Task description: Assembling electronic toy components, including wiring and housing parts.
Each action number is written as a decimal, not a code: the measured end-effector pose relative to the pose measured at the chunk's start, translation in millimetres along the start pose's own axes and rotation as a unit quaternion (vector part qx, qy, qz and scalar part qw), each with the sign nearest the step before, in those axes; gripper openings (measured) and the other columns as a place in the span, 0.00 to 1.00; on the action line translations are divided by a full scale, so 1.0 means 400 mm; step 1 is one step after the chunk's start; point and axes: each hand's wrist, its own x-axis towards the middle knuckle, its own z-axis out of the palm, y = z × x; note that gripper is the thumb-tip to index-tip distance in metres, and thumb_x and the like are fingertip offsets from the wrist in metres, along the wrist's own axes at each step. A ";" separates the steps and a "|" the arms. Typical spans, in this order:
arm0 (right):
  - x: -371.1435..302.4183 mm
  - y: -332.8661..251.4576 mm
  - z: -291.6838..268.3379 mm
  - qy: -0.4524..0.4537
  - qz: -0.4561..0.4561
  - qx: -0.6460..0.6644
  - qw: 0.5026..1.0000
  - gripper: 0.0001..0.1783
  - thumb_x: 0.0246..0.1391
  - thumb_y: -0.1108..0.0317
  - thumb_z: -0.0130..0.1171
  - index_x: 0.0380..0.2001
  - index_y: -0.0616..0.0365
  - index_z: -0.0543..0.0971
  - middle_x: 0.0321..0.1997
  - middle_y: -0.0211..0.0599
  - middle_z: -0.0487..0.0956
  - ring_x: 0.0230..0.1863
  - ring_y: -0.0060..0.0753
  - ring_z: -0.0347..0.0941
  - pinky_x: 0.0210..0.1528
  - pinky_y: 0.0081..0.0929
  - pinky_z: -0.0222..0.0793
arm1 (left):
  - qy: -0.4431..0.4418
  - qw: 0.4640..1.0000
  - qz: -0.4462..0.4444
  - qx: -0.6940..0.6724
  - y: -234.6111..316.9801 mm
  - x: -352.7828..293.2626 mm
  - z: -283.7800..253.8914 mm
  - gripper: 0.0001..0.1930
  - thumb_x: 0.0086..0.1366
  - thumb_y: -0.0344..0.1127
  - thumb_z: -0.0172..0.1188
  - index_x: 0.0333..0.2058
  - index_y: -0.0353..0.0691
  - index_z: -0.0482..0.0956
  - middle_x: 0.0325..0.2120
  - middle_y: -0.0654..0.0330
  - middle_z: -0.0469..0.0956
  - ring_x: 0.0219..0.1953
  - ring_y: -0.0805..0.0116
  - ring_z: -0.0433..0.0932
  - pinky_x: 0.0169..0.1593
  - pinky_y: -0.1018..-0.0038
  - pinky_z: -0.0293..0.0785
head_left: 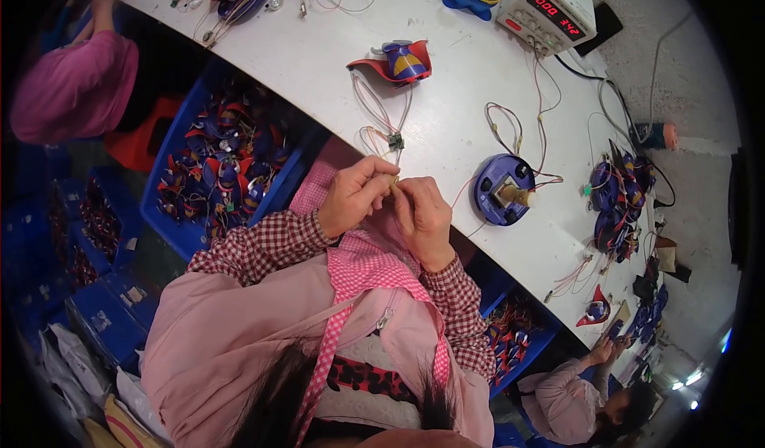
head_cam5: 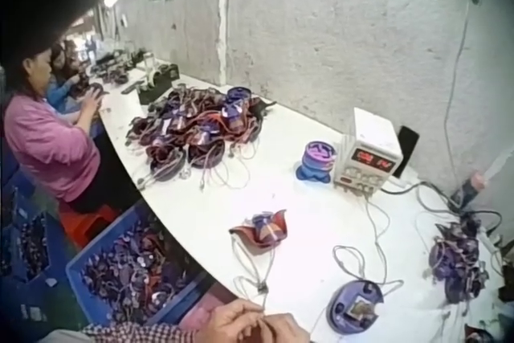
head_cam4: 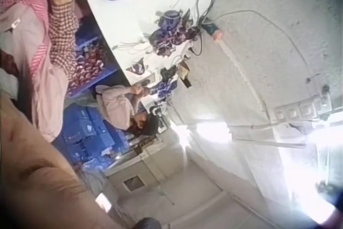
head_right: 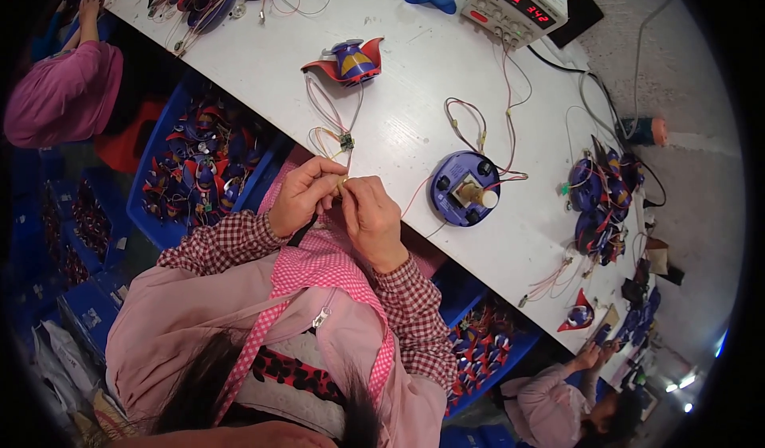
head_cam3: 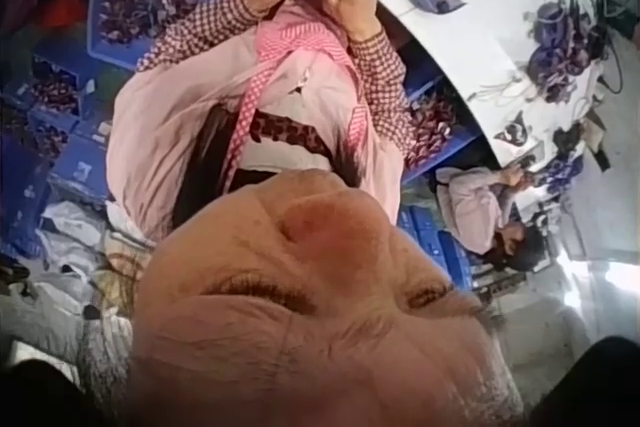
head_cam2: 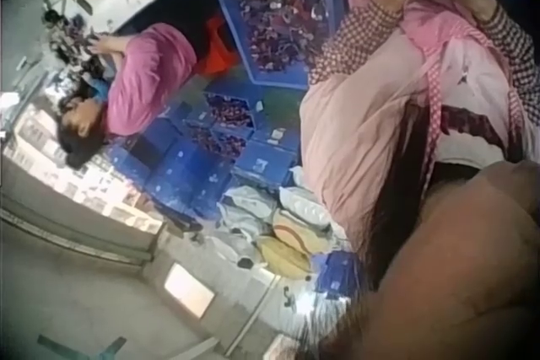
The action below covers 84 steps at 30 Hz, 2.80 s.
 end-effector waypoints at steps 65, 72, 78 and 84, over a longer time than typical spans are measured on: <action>-0.101 0.181 -0.453 0.239 0.196 -0.212 0.927 0.12 0.53 0.67 0.60 0.34 0.66 0.74 0.28 0.35 0.76 0.27 0.23 0.72 0.29 0.20 0.68 | 0.212 0.901 0.240 0.292 0.097 0.238 -0.018 0.35 0.50 0.46 0.69 0.47 0.29 0.61 0.36 0.55 0.65 0.37 0.68 0.68 0.42 0.75 0.69; 0.023 0.005 -0.272 0.268 0.008 -0.275 0.924 0.16 0.49 0.66 0.62 0.38 0.66 0.75 0.33 0.40 0.71 0.33 0.35 0.69 0.32 0.27 0.65 | 0.301 0.865 0.184 0.357 0.105 0.316 -0.051 0.46 0.42 0.56 0.71 0.47 0.26 0.57 0.42 0.46 0.61 0.41 0.58 0.68 0.45 0.69 0.70; 0.157 -0.007 0.023 -0.054 0.015 -0.246 0.968 0.14 0.47 0.63 0.61 0.31 0.64 0.74 0.30 0.46 0.72 0.33 0.47 0.72 0.32 0.38 0.69 | 0.251 0.862 0.186 0.399 0.109 0.325 -0.036 0.53 0.42 0.56 0.71 0.54 0.26 0.49 0.47 0.45 0.56 0.49 0.54 0.64 0.51 0.67 0.68; 0.142 0.013 0.081 -0.057 0.023 -0.234 0.970 0.11 0.48 0.66 0.59 0.28 0.64 0.72 0.30 0.46 0.72 0.32 0.48 0.72 0.33 0.39 0.69 | 0.196 0.889 0.189 0.368 0.090 0.307 -0.024 0.56 0.40 0.45 0.74 0.59 0.29 0.43 0.50 0.46 0.53 0.52 0.53 0.62 0.53 0.68 0.67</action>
